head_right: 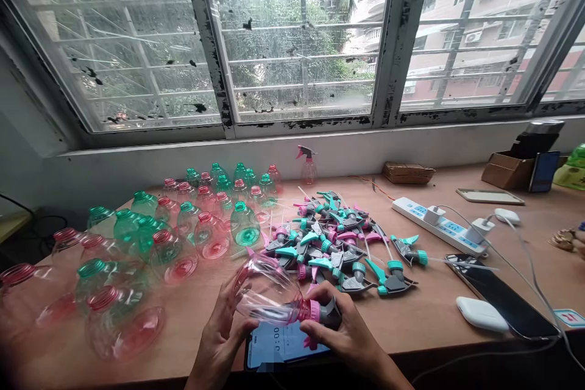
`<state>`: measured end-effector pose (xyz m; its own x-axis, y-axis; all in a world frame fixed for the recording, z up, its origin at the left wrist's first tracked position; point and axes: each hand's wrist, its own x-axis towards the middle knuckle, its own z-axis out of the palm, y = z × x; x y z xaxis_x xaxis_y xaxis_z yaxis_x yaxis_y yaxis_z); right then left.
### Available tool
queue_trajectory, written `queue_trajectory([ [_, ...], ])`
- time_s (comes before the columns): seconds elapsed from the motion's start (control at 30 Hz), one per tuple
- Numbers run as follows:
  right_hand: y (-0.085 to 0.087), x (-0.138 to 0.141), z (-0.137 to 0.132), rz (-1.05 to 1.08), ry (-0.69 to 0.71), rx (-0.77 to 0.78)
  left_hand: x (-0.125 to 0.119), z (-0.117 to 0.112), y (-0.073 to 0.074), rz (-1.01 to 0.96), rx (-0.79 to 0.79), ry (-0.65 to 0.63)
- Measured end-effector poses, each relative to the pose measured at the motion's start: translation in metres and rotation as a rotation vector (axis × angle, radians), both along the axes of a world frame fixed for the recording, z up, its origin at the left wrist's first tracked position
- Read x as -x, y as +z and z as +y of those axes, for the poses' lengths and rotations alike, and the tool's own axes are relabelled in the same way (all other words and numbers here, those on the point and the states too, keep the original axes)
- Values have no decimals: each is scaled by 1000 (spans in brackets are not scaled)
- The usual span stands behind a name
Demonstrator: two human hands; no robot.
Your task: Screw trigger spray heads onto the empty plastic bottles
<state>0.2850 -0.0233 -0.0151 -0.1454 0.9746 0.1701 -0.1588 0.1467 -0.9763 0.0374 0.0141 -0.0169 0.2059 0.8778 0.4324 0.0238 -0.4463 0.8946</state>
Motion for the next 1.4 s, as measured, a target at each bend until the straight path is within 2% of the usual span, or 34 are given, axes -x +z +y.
queue_trajectory([
  [0.17,4,0,0,-18,-90,19,2,4,-4,52,-85,65],
  [0.3,5,1,-1,-20,-35,2,1,1,-10,-30,33,40],
  [0.4,3,0,0,-29,-29,2,0,-1,-7,-104,87,45],
  [0.53,2,-2,2,-61,-121,-15,0,0,-1,30,-56,54],
  [0.6,2,-2,1,-54,-118,-9,1,0,0,78,-80,67],
  [0.8,5,2,-2,-2,6,16,3,-2,-2,97,51,113],
  [0.87,6,2,-2,-12,-10,9,3,-1,-1,107,64,108],
  [1.03,6,-1,-1,-93,-114,-43,-2,-3,4,105,-44,151],
  [1.23,3,0,-1,-30,-11,23,-7,-8,8,15,109,150],
  [1.4,2,-1,1,-57,-128,-1,-8,-9,11,29,35,173],
])
